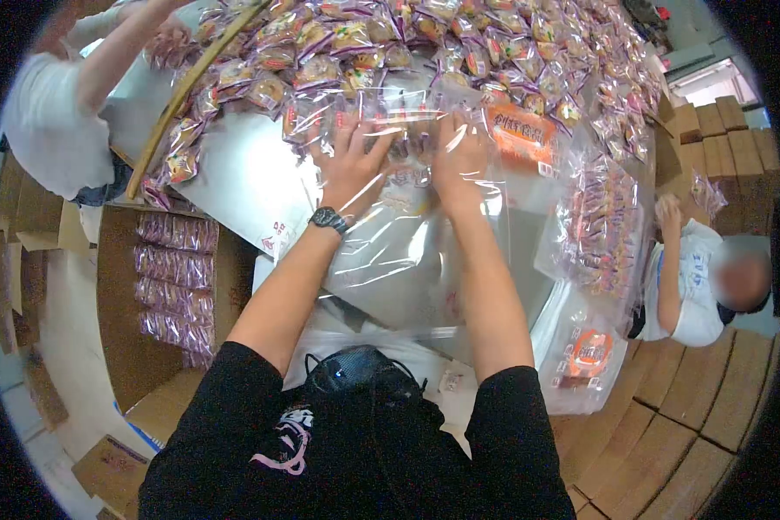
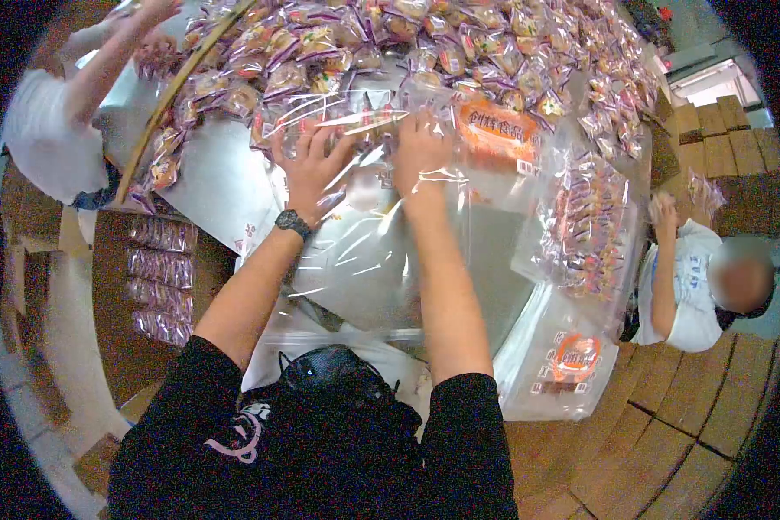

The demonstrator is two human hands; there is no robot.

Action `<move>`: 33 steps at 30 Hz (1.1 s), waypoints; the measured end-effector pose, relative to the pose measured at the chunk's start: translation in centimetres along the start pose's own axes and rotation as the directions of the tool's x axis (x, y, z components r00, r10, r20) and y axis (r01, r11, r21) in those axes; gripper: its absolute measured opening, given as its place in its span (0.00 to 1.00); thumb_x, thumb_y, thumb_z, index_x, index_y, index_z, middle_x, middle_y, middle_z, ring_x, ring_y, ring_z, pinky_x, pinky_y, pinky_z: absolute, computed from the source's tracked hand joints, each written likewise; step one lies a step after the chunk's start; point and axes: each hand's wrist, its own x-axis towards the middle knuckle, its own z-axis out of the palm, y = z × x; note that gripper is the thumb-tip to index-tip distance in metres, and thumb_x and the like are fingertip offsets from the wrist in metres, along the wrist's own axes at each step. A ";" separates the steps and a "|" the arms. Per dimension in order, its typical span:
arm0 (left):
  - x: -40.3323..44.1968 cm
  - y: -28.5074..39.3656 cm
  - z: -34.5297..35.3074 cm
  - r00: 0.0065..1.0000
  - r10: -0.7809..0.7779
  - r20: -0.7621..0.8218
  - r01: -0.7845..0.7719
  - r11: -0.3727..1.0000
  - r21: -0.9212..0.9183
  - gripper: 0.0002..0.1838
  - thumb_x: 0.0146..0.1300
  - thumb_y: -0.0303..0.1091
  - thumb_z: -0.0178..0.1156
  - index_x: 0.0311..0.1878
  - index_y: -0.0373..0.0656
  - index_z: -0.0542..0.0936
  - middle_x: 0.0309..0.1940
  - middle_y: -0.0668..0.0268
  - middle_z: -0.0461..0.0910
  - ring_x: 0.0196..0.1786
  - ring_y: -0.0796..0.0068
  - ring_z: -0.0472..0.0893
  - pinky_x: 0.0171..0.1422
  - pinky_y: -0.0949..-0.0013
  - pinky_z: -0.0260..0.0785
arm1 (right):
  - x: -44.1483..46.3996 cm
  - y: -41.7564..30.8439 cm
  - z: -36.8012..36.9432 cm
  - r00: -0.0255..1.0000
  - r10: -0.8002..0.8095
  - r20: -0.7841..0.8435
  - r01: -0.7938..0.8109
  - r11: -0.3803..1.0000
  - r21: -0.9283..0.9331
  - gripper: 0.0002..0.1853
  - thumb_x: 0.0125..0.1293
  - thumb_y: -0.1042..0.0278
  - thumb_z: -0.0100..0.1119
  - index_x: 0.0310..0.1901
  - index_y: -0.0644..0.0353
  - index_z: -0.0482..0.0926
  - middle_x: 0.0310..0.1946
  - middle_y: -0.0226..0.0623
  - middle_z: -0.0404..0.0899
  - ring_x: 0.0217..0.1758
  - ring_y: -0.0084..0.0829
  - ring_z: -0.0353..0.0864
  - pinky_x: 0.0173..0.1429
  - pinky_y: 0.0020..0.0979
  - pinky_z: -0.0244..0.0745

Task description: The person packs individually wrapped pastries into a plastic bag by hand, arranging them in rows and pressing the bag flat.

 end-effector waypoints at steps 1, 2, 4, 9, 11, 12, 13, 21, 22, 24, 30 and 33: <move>-0.1 -0.1 0.0 1.000 0.005 0.010 -0.005 1.000 0.019 0.22 0.61 0.45 0.70 0.61 0.65 0.83 0.63 0.68 0.77 0.74 0.65 0.70 0.81 0.29 0.35 | 0.0 0.2 -0.2 1.000 -0.003 0.021 0.002 1.000 0.026 0.22 0.65 0.64 0.64 0.61 0.57 0.80 0.64 0.48 0.78 0.71 0.47 0.74 0.76 0.56 0.63; -0.1 0.0 0.1 1.000 0.010 0.016 -0.011 0.999 0.036 0.22 0.61 0.45 0.69 0.61 0.65 0.83 0.63 0.68 0.77 0.74 0.65 0.70 0.80 0.28 0.35 | 0.0 0.4 -0.6 0.999 -0.006 0.040 0.004 0.999 0.050 0.23 0.64 0.63 0.65 0.60 0.57 0.80 0.64 0.48 0.79 0.71 0.48 0.73 0.78 0.57 0.60; 0.1 -0.5 1.6 0.996 0.043 -0.083 -0.040 0.999 0.035 0.24 0.62 0.43 0.67 0.63 0.59 0.82 0.62 0.69 0.77 0.73 0.65 0.71 0.81 0.26 0.34 | -1.2 -0.8 -2.6 0.998 -0.035 -0.056 0.036 0.999 0.019 0.28 0.61 0.64 0.66 0.64 0.58 0.76 0.69 0.50 0.74 0.73 0.50 0.70 0.81 0.58 0.54; -0.8 0.4 0.3 0.999 0.001 -0.047 -0.002 1.000 -0.019 0.31 0.61 0.39 0.66 0.69 0.53 0.77 0.67 0.67 0.76 0.76 0.63 0.70 0.82 0.22 0.27 | -4.0 -1.8 -2.9 0.992 0.067 -0.111 -0.068 0.998 -0.005 0.37 0.60 0.62 0.68 0.70 0.64 0.69 0.75 0.55 0.65 0.79 0.58 0.61 0.83 0.60 0.51; -1.3 0.9 -0.6 1.000 0.010 -0.003 -0.010 0.999 -0.048 0.33 0.60 0.39 0.66 0.71 0.52 0.76 0.71 0.63 0.73 0.78 0.60 0.67 0.82 0.21 0.27 | -4.2 -1.0 -2.8 0.993 0.092 -0.072 -0.091 0.996 0.017 0.39 0.60 0.59 0.68 0.71 0.67 0.69 0.74 0.58 0.65 0.81 0.60 0.58 0.84 0.60 0.48; -1.7 1.0 -1.1 1.000 0.018 0.016 -0.017 0.998 -0.056 0.33 0.60 0.39 0.66 0.71 0.51 0.75 0.71 0.62 0.72 0.78 0.59 0.66 0.82 0.21 0.27 | -4.5 -0.9 -2.8 0.993 0.110 -0.030 -0.110 0.994 0.014 0.39 0.60 0.59 0.67 0.71 0.67 0.69 0.74 0.58 0.65 0.81 0.59 0.59 0.84 0.60 0.49; -1.8 1.0 -1.4 0.999 0.023 0.028 -0.022 0.998 -0.063 0.34 0.60 0.38 0.66 0.72 0.51 0.75 0.72 0.61 0.71 0.79 0.57 0.65 0.82 0.21 0.27 | -4.5 -0.8 -2.8 0.992 0.122 0.007 -0.122 0.992 0.010 0.38 0.60 0.59 0.67 0.71 0.67 0.70 0.74 0.58 0.65 0.81 0.59 0.59 0.84 0.59 0.49; -3.0 1.7 -3.2 0.989 -0.010 0.151 0.028 0.993 -0.117 0.38 0.65 0.37 0.61 0.80 0.47 0.66 0.83 0.50 0.56 0.86 0.46 0.49 0.84 0.25 0.31 | -5.2 -1.8 -3.7 0.994 0.102 -0.032 -0.102 0.995 0.011 0.39 0.58 0.63 0.67 0.72 0.70 0.69 0.73 0.62 0.65 0.79 0.62 0.59 0.83 0.59 0.50; -3.2 2.1 -3.6 0.984 -0.025 0.176 0.043 0.994 -0.098 0.39 0.65 0.37 0.60 0.81 0.47 0.64 0.83 0.49 0.55 0.86 0.46 0.49 0.84 0.26 0.32 | -5.8 -2.2 -4.1 0.994 0.094 -0.061 -0.092 0.995 0.029 0.39 0.58 0.65 0.67 0.71 0.70 0.69 0.73 0.64 0.65 0.79 0.64 0.59 0.83 0.60 0.51; -4.4 2.9 -4.4 0.976 -0.024 0.216 0.057 0.987 -0.147 0.42 0.64 0.39 0.60 0.82 0.45 0.61 0.84 0.47 0.53 0.86 0.45 0.50 0.85 0.29 0.36 | -9.1 -3.8 -5.0 0.973 0.191 0.128 -0.223 0.919 0.324 0.37 0.59 0.66 0.66 0.70 0.72 0.69 0.72 0.68 0.64 0.79 0.67 0.58 0.82 0.62 0.51; -8.0 2.9 -5.1 0.897 0.000 0.441 0.078 0.984 -0.159 0.37 0.69 0.48 0.60 0.77 0.41 0.68 0.79 0.49 0.64 0.82 0.48 0.60 0.84 0.32 0.44 | -23.7 -8.2 -12.1 0.924 -0.236 0.301 -0.099 0.613 0.784 0.28 0.62 0.71 0.66 0.65 0.66 0.78 0.64 0.65 0.76 0.66 0.65 0.76 0.74 0.53 0.68; -7.7 3.1 -5.3 0.902 -0.013 0.432 0.094 0.982 -0.166 0.33 0.72 0.50 0.56 0.75 0.41 0.71 0.76 0.48 0.68 0.83 0.48 0.59 0.85 0.33 0.43 | -22.1 -9.2 -22.8 0.725 -0.385 0.571 -0.524 0.231 0.820 0.26 0.65 0.68 0.67 0.64 0.67 0.79 0.49 0.60 0.87 0.57 0.63 0.85 0.66 0.49 0.79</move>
